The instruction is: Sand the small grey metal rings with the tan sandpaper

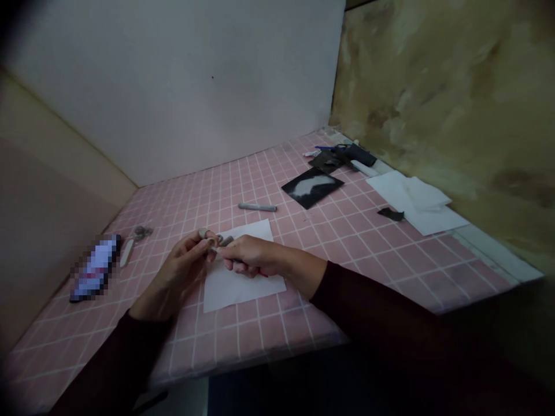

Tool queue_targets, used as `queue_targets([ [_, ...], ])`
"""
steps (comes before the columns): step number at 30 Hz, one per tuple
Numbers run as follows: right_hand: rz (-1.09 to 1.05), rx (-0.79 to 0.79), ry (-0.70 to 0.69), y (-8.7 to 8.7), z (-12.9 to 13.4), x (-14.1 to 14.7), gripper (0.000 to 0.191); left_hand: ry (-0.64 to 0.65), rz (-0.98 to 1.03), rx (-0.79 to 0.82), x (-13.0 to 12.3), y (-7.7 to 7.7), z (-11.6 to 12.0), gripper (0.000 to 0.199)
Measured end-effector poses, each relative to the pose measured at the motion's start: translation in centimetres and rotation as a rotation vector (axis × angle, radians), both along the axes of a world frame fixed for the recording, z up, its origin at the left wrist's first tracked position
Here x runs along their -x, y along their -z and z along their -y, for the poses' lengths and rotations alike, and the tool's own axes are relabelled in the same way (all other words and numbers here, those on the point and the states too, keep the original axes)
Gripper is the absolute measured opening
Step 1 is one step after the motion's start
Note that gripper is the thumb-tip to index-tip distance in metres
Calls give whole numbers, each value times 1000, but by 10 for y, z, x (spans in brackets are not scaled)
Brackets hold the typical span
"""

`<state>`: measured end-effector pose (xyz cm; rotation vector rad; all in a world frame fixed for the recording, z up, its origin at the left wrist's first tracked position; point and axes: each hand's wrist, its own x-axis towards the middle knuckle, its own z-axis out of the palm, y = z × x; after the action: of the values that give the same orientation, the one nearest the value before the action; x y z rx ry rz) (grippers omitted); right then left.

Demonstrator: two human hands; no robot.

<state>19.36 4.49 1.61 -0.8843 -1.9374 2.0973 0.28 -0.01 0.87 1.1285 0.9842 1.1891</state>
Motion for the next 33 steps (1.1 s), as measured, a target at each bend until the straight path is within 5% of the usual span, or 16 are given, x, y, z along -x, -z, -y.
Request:
queue_targets([
  [4,155,-767,176,-2,-2,-3,31,108,13,109,5,-1,-3,27],
  [6,183,-921,195,-2,-2,-3,28,122,33,134,6,-2,-4,27],
  [8,155,-810,176,-1,-1,-2,32,101,47,116,5,-2,-4,27],
  [13,7,52,-16,0,1,2,41,-32,11,-9,-2,-3,0,26],
  [15,-16,161,-66,0,1,1,41,-40,-4,-28,-2,-3,1,24],
  [17,32,-28,-6,-1,0,0,40,-6,-8,-6,0,-1,0,22],
  [21,194,-812,169,-1,-3,-5,32,115,29,99,5,1,-4,23],
  [23,237,-982,194,0,-4,-6,28,126,56,115,5,1,-4,24],
  [26,189,-771,171,-1,-3,-3,34,50,69,59,2,1,-3,24],
  [30,99,-59,24,-5,1,0,43,-54,86,-39,-1,3,-1,25],
  [31,85,14,13,-6,1,0,43,-52,88,-44,-1,4,-1,25],
  [33,91,-78,53,-5,0,0,42,-38,89,-36,0,5,-1,23],
])
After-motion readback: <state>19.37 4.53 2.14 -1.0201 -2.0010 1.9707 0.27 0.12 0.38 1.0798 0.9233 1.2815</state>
